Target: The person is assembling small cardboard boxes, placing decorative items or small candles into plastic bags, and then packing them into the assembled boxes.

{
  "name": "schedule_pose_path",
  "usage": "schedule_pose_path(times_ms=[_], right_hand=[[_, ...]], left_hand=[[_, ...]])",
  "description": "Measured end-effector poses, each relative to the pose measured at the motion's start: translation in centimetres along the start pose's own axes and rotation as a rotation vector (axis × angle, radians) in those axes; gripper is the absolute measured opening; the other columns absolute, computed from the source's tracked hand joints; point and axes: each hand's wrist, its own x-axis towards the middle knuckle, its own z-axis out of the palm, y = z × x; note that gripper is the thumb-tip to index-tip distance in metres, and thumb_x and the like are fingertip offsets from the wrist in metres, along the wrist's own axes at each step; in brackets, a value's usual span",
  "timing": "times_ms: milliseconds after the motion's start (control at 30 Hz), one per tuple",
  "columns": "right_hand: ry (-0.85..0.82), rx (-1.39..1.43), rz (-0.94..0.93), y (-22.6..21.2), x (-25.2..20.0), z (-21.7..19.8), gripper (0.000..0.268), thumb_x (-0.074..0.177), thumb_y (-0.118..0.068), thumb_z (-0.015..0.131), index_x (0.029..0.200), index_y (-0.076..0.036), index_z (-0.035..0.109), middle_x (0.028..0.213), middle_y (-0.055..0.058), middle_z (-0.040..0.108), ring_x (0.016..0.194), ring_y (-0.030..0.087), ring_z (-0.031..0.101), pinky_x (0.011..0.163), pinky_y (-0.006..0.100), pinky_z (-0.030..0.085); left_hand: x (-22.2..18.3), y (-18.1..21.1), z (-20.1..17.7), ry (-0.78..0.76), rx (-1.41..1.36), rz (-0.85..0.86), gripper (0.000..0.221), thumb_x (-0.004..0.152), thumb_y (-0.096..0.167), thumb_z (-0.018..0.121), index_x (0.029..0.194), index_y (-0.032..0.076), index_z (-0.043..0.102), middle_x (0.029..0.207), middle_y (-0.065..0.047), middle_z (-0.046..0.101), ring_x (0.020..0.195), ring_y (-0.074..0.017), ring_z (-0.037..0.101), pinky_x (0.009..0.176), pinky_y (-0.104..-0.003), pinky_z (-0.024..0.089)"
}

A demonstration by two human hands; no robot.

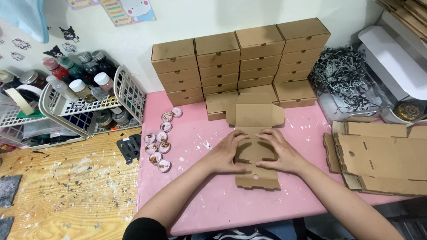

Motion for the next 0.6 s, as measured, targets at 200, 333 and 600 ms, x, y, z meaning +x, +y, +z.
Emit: schedule_pose_path(times_ms=[200,333,600], right_hand=[[0.006,0.075,0.043,0.1,-0.1,-0.4,0.096,0.064,-0.033,0.094,0.143,-0.015,0.043,0.139,0.019,0.041,0.132,0.038,0.046,0.109,0.048,0.043],[-0.003,0.111,0.082,0.9,-0.5,-0.1,0.093,0.066,-0.033,0.093,0.143,-0.017,0.043,0.140,0.018,0.041,0.131,0.036,0.049,0.109,0.046,0.045],[-0.061,0.293,0.065,4.0,-1.1,1.1,0.078,0.094,-0.067,0.049,0.151,-0.015,0.040,0.150,0.017,0.034,0.149,0.037,0.033,0.123,0.052,0.027]], left_hand=[[-0.7,-0.1,-1.0,-0.006,-0.110,0.308,0.152,0.044,0.068,0.091,0.162,0.012,0.015,0.169,-0.032,0.000,0.156,-0.0550,0.013,0.125,-0.061,0.028],[-0.8,0.7,-1.5,-0.097,-0.032,0.274,0.155,0.042,0.067,0.094,0.165,0.018,0.013,0.170,-0.031,-0.004,0.157,-0.0540,0.006,0.125,-0.063,0.027],[-0.3,0.0,0.6,-0.029,0.238,0.163,0.118,0.078,0.075,0.077,0.166,0.021,0.018,0.170,-0.032,0.013,0.154,-0.0542,0.017,0.116,-0.063,0.030]])
